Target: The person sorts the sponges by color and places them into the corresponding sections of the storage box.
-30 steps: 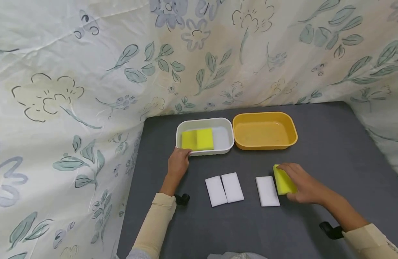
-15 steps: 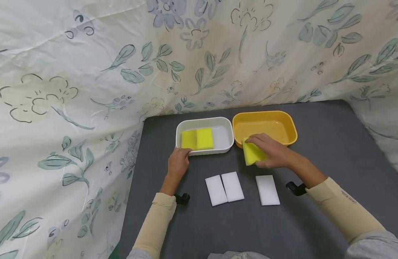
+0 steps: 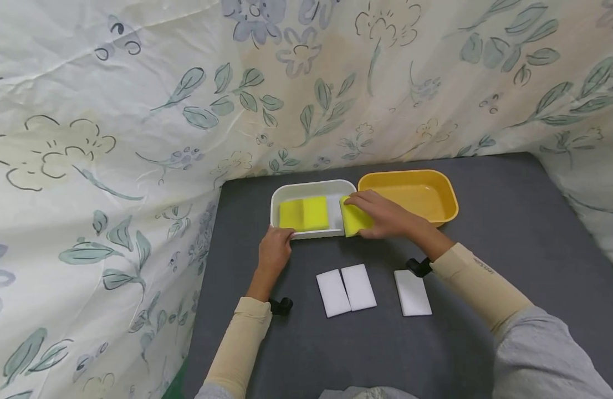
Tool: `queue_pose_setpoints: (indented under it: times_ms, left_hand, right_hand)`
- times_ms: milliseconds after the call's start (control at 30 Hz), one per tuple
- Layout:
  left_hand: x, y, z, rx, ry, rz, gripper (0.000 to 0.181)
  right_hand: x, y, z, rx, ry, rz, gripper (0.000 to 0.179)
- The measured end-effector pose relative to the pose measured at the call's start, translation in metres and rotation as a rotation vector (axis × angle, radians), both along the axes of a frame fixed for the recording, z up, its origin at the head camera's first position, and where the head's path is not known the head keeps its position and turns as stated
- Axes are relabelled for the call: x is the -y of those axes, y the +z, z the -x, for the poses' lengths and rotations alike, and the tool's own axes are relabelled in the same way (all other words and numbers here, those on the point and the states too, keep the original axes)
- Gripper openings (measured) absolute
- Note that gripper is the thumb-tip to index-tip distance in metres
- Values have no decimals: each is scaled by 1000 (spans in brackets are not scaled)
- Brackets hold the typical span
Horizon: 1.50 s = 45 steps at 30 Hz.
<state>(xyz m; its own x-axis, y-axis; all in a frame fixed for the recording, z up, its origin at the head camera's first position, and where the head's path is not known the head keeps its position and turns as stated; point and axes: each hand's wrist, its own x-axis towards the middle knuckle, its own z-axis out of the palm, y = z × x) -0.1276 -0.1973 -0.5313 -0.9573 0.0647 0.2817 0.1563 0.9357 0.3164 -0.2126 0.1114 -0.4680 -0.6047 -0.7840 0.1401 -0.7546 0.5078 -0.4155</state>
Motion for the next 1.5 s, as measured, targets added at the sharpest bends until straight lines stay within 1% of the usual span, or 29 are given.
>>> queue_pose_setpoints:
  times_ms: [167,333,500,633,733,833,1000,1300,1500]
  left_hand:
    - [1,2,2,10,-9,6,15]
    - [3,3,5,35,13,12,16]
    - [4,4,6,44,8,-4,16]
    - [3,3,4,46,20,-7,16]
    - [3,2,4,42,22,-3,16]
    - [3,2,4,33,16,-5,15]
    - [3,1,3,15,7,-7,14]
    - [3,2,4,22,15,12,15]
    - [2,2,4,33,15,13,15]
  right_hand:
    - [12,0,14,0,7,-4,71]
    - [24,0,28,18,4,-3,70]
    - [34,-6,42,54,4,-11,69]
    - [44,-11,49,68,2,-27,69]
    - [50,-14,51,59,-1,-55,68]
    - [53,-18,51,29,-10,-91,68]
    - [56,-23,50,2,-38,-156,72]
    - [65,-32,53,88,-99,-293,78]
    - [70,-41,54,73,-112,-339,75]
